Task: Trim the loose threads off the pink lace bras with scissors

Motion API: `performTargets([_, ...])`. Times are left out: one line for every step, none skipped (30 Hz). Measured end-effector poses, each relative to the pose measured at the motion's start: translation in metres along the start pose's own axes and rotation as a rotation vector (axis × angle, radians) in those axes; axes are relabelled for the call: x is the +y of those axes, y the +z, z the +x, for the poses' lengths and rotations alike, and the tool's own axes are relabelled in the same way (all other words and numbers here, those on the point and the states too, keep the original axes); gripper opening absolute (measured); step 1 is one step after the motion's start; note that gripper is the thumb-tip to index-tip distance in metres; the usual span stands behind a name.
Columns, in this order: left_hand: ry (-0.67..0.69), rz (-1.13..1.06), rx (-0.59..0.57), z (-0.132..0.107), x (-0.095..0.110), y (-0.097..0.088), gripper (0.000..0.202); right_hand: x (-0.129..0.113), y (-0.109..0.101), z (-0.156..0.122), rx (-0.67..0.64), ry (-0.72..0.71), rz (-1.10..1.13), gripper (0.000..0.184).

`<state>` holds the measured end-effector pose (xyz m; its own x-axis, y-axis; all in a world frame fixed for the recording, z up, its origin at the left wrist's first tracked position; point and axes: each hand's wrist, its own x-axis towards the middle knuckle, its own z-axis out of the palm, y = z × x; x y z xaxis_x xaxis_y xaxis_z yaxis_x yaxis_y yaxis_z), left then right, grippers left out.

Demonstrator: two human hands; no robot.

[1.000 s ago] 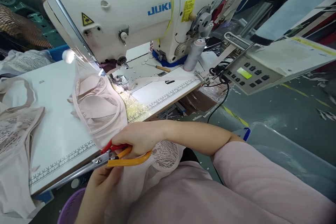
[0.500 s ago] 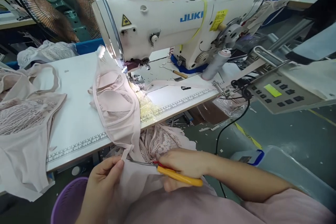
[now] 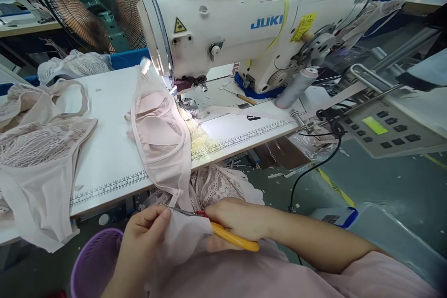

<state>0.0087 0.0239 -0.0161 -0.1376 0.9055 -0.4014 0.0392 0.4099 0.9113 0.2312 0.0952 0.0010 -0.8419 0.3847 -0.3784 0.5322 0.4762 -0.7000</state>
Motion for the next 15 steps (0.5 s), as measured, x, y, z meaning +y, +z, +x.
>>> performTargets([0.000,0.000,0.003,0.000,0.000,0.000,0.036,0.000,0.000,0.000,0.000,0.009,0.015,0.026])
performTargets([0.001,0.001,0.003,0.000,0.000,0.001,0.036,-0.001,0.002,0.001,0.004,0.015,0.036,0.027])
performTargets([0.001,0.002,0.001,0.001,0.000,0.001,0.037,-0.001,0.003,0.001,0.015,0.019,0.060,0.027])
performTargets([0.002,0.002,-0.003,0.001,0.000,0.001,0.037,0.000,0.006,0.002,0.027,0.024,0.086,0.027])
performTargets([0.002,0.003,-0.005,0.002,-0.001,0.001,0.037,0.000,0.009,0.002,0.040,0.030,0.111,0.027])
performTargets([0.002,0.003,-0.006,0.002,-0.001,0.000,0.037,0.001,0.011,0.003,0.050,0.041,0.134,0.029])
performTargets([0.001,0.000,-0.004,0.002,0.000,0.001,0.036,0.002,0.014,0.003,0.061,0.056,0.154,0.031])
performTargets([0.002,-0.001,0.002,0.001,0.001,0.001,0.035,0.004,0.016,0.003,0.075,0.074,0.173,0.034])
performTargets([0.005,0.004,0.003,0.000,0.003,0.001,0.034,0.006,0.017,0.002,0.093,0.091,0.194,0.038])
performTargets([0.009,0.017,0.003,-0.002,0.005,0.002,0.033,0.007,0.017,0.001,0.120,0.100,0.218,0.041])
performTargets([0.015,0.034,0.007,-0.004,0.008,0.003,0.032,0.009,0.016,0.000,0.163,0.096,0.241,0.043])
performTargets([0.026,0.058,0.019,-0.007,0.011,0.004,0.030,0.011,0.013,-0.001,0.219,0.077,0.262,0.045])
performTargets([0.041,0.088,0.036,-0.010,0.013,0.006,0.029,0.012,0.010,-0.003,0.285,0.047,0.278,0.047])
performTargets([0.058,0.121,0.042,-0.013,0.015,0.008,0.028,0.013,0.006,-0.004,0.357,0.008,0.284,0.049])
performTargets([0.076,0.153,0.042,-0.016,0.015,0.010,0.030,0.012,0.001,-0.005,0.422,-0.042,0.263,0.051])
